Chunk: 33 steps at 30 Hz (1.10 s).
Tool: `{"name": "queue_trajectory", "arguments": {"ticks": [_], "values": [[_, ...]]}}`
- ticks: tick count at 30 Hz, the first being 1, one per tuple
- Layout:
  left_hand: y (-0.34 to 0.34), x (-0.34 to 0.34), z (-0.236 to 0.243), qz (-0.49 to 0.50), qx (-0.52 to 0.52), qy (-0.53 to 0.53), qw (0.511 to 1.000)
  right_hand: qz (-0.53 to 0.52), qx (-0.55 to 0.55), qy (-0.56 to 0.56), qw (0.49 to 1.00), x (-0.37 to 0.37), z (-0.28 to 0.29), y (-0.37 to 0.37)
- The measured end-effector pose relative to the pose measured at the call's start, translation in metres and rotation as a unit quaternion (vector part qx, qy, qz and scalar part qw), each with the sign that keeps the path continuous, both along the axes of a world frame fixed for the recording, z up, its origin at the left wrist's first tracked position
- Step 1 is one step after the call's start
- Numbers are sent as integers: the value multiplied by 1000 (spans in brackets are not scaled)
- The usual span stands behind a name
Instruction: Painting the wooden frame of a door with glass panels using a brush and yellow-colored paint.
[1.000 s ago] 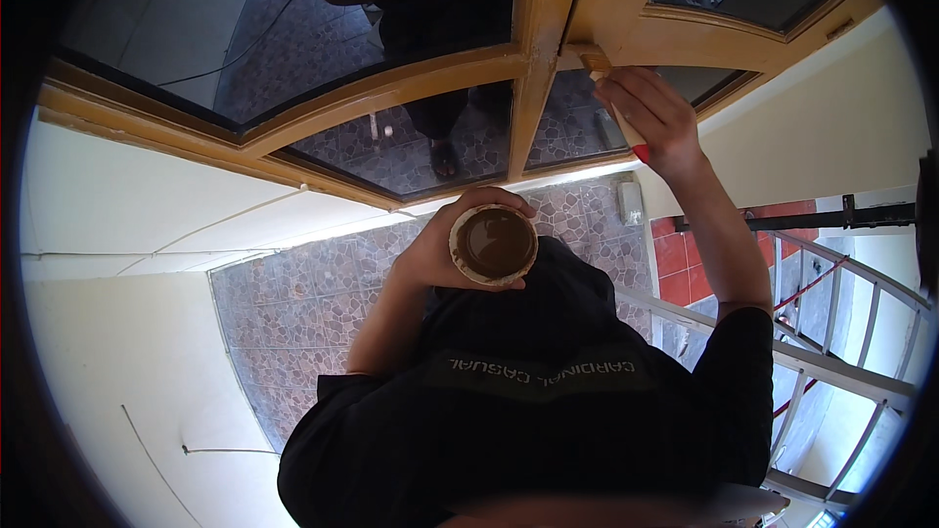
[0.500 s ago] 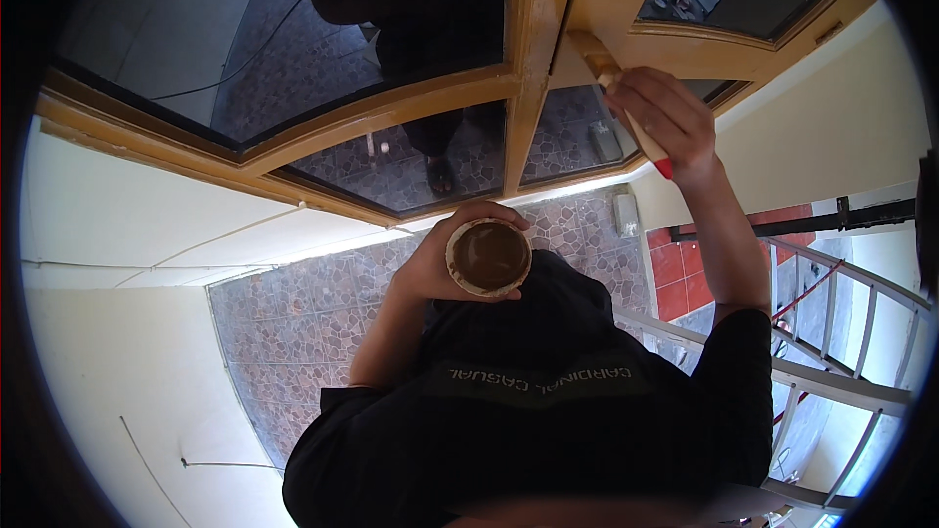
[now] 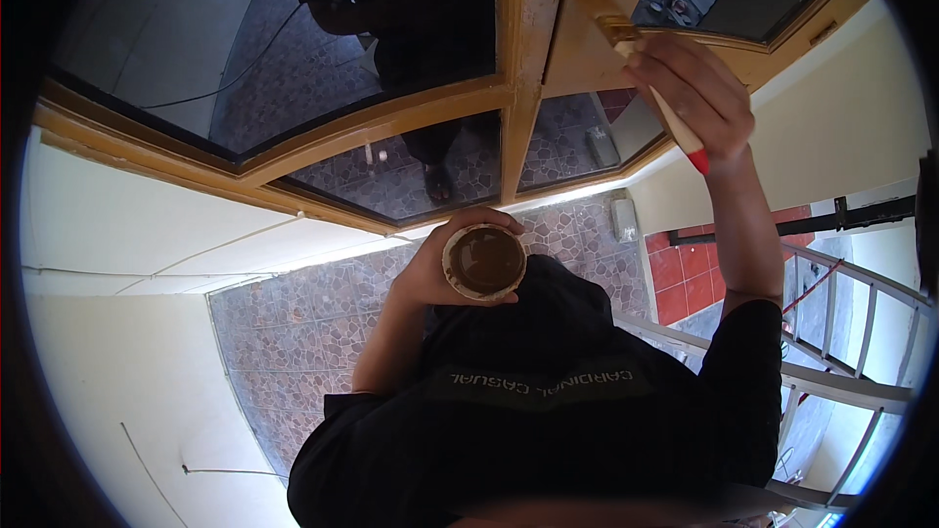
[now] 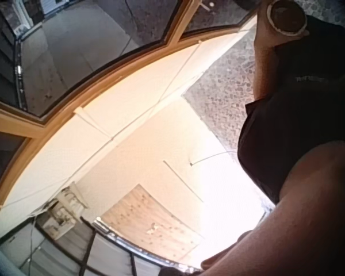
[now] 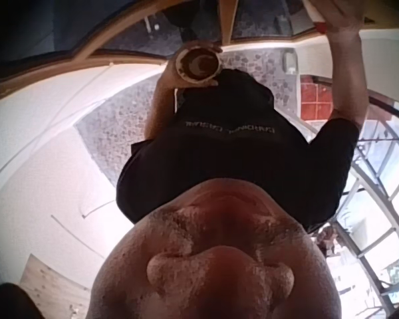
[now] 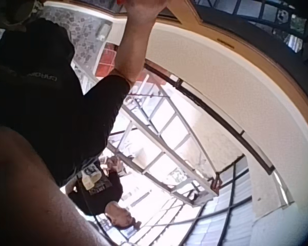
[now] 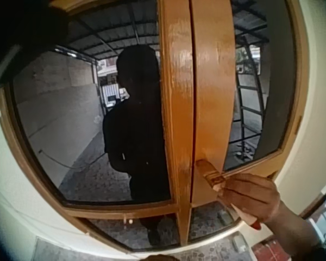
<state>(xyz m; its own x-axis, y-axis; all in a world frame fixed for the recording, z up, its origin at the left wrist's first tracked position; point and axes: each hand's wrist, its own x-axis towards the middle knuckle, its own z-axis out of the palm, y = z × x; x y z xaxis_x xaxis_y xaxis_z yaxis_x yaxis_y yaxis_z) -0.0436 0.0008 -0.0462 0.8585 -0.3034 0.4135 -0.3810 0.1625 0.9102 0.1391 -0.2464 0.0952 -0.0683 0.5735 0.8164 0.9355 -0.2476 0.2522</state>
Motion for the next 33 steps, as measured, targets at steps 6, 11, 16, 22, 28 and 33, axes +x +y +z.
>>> {"name": "queue_trajectory", "arguments": {"ticks": [6, 11, 16, 22, 28, 33], "values": [[0, 3, -3, -7, -4, -2, 1000, -54, -51, -30, 997, -3, -35, 0], [1, 3, 0, 3, 6, -2, 1000, -19, -110, 37, 993, -10, -87, -3], [-2, 6, 1, 2, 7, -16, 1000, 6, -104, 73, 992, -19, -83, -8], [-1, 6, -2, -3, 17, 3, 1000, -51, -23, -50, 997, -11, -53, -10], [-8, 10, 2, 34, -7, 31, 999, -44, -94, 21, 994, -10, -98, -12], [-7, 14, 6, 93, 46, 43, 994, -13, -85, 76, 993, -19, -96, -15]]}}
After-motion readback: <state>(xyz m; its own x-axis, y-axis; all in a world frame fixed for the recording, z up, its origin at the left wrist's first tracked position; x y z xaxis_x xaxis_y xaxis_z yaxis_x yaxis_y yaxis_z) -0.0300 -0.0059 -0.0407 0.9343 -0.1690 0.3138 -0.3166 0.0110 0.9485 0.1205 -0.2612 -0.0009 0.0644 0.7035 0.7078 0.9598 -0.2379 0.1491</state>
